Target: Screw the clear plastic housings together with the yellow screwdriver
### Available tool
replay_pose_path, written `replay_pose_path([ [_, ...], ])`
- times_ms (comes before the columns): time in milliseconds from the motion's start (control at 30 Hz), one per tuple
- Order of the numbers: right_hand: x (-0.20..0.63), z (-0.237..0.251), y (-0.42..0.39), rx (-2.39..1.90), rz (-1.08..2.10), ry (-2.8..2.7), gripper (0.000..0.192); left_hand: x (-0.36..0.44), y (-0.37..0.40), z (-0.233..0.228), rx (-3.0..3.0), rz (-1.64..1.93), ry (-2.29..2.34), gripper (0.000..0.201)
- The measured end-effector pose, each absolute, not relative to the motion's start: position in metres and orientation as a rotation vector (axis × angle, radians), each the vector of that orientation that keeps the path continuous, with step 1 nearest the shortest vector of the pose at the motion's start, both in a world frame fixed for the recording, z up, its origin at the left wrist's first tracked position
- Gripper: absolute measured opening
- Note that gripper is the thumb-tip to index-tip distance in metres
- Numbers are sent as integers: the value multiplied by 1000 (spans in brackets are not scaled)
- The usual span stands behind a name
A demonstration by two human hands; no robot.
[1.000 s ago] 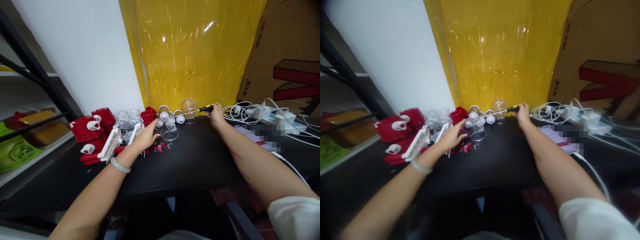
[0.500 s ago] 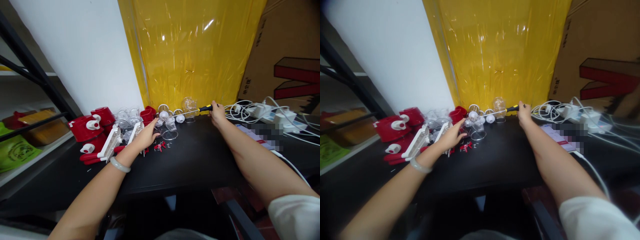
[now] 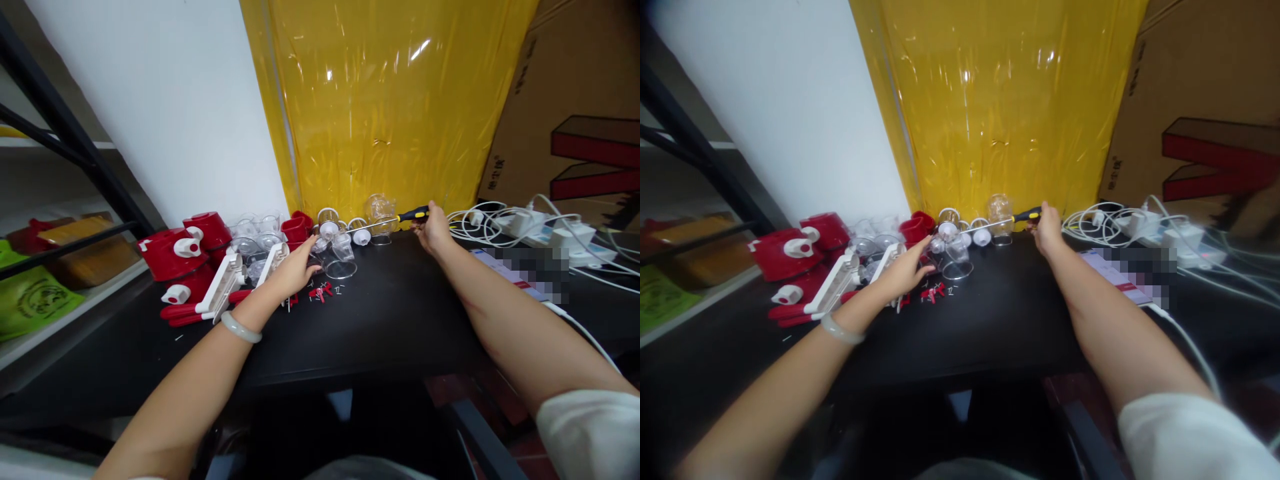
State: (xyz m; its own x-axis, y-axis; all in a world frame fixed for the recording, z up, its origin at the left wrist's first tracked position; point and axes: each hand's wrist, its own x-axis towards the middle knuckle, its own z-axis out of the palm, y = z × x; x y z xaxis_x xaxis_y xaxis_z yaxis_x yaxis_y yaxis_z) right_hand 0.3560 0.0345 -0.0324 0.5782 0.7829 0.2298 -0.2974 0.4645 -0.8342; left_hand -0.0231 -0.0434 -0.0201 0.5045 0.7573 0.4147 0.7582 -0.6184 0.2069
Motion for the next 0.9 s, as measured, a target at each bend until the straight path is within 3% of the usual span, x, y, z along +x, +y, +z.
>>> replay_pose_path([
  [300, 355, -33, 32, -956, 705, -603, 34, -25, -42, -21, -2727, -753, -1331, 74],
  [600, 353, -34, 33, -844, 797, -590, 44, -26, -42, -22, -2723, -779, -1311, 74],
  [900, 350, -31, 29, -863, 753, -559, 19, -24, -41, -22, -2725, -762, -1340, 74],
])
